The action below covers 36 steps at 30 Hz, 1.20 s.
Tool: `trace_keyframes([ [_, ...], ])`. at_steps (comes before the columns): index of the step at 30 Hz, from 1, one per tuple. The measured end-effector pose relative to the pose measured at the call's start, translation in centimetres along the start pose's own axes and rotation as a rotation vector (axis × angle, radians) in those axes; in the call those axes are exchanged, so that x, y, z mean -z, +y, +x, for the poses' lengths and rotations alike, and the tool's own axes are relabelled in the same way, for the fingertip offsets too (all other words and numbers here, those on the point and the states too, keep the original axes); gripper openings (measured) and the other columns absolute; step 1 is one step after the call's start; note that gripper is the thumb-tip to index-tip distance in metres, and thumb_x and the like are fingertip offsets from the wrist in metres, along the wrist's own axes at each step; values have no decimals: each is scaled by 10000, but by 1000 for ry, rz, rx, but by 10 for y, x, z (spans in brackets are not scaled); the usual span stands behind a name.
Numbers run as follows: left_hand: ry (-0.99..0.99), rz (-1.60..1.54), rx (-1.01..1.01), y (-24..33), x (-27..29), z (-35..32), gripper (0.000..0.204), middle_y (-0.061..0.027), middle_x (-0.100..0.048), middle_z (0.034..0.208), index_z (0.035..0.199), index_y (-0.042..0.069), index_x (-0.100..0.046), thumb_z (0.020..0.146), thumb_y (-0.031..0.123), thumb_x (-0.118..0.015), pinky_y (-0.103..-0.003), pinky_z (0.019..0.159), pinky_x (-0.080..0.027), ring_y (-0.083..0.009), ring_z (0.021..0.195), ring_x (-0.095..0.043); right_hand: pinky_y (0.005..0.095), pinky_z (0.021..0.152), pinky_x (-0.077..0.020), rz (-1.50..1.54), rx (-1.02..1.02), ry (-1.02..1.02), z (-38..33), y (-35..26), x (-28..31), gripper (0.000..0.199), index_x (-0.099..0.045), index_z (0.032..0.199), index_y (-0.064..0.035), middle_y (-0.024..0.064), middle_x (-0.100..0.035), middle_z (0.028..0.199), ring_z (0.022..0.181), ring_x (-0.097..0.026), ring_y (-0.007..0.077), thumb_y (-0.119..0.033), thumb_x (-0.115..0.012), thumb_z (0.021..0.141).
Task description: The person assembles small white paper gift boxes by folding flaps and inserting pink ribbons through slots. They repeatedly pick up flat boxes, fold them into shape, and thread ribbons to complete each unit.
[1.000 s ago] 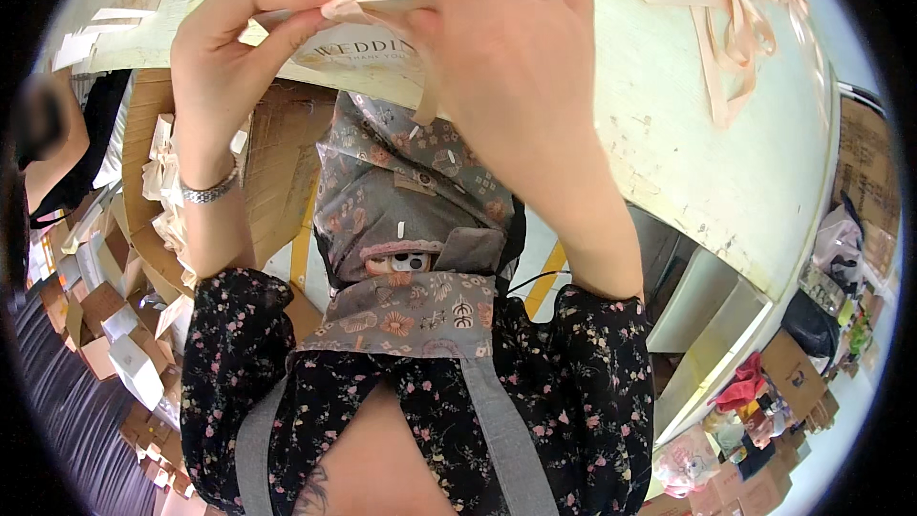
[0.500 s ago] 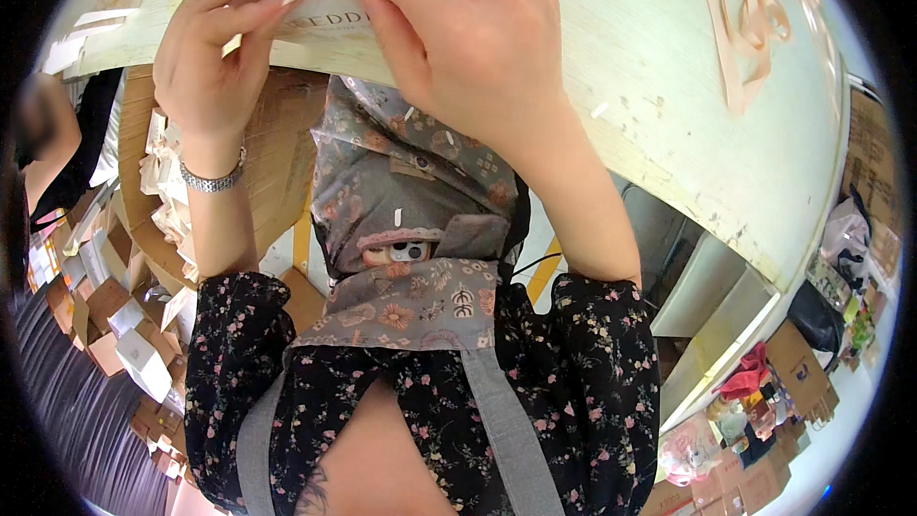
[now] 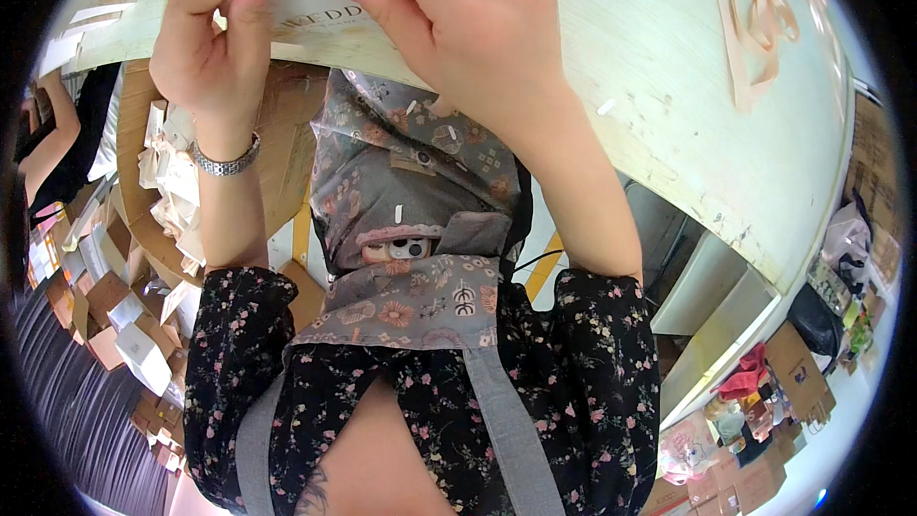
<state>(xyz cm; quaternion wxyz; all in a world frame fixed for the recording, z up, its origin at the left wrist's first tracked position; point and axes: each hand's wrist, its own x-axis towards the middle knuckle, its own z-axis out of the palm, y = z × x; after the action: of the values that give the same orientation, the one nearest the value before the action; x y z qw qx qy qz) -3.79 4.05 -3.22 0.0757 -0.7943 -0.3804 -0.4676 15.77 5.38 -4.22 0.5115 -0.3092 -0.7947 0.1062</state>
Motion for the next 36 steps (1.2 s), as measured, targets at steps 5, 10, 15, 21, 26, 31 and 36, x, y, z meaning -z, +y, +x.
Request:
trace_keyframes([
  [5, 171, -131, 192, 2, -9, -11, 75, -71, -662, 824, 923, -7, -574, 886, 36, -623, -206, 651, -470, -101, 685, -581, 383, 766, -477, 59, 56, -9, 5, -1, 4, 182, -544, 680, -30, 133, -611, 943, 751, -586, 258, -22, -717, 733],
  [10, 184, -255, 353, -3, -9, -14, 97, -62, -656, 814, 952, -18, -576, 886, 36, -623, -198, 655, -467, -83, 699, -580, 459, 907, -461, -66, 129, -50, 6, 3, 8, 156, -553, 693, -37, 101, -626, 915, 812, -611, 259, -24, -698, 750],
  [15, -110, 169, 0, 3, 26, 14, 73, -74, -700, 918, 881, 17, -640, 814, 4, -665, -326, 826, -529, -184, 867, -669, 491, 913, -453, -124, 31, -143, 14, -6, 13, 165, -548, 686, -41, 98, -628, 922, 838, -611, 269, -42, -705, 735],
  [21, -270, 120, 224, 59, 56, -2, 207, -56, -626, 884, 872, 80, -657, 692, 98, -758, -339, 681, -478, -241, 797, -597, 534, 914, -410, -306, 165, 52, 21, -12, 8, 155, -575, 715, -60, 100, -615, 998, 930, -584, 303, -76, -730, 706],
  [26, -214, 39, 222, 60, 52, -3, 229, -72, -619, 893, 834, 92, -623, 663, 83, -776, -341, 684, -485, -276, 806, -594, 479, 837, -444, -413, 452, 161, 33, -17, -8, 161, -638, 822, -71, 92, -610, 1028, 887, -592, 286, -133, -733, 707],
  [31, -50, -602, 683, 74, 54, -16, 398, -79, -615, 935, 1092, 42, -551, 800, 251, -724, -306, 775, -471, -193, 841, -604, 351, 762, -438, -144, 390, 140, 33, -7, -16, 203, -655, 827, -164, -35, -646, 888, 811, -590, 198, -125, -744, 649],
  [36, -229, -1213, 1100, 58, 55, -13, 492, -49, -567, 800, 1144, -23, -520, 957, 432, -489, -258, 752, -427, -149, 755, -539, 328, 732, -422, -29, 301, 65, 31, -13, -18, 272, -663, 855, -183, -49, -633, 885, 808, -569, 181, -91, -741, 611],
])
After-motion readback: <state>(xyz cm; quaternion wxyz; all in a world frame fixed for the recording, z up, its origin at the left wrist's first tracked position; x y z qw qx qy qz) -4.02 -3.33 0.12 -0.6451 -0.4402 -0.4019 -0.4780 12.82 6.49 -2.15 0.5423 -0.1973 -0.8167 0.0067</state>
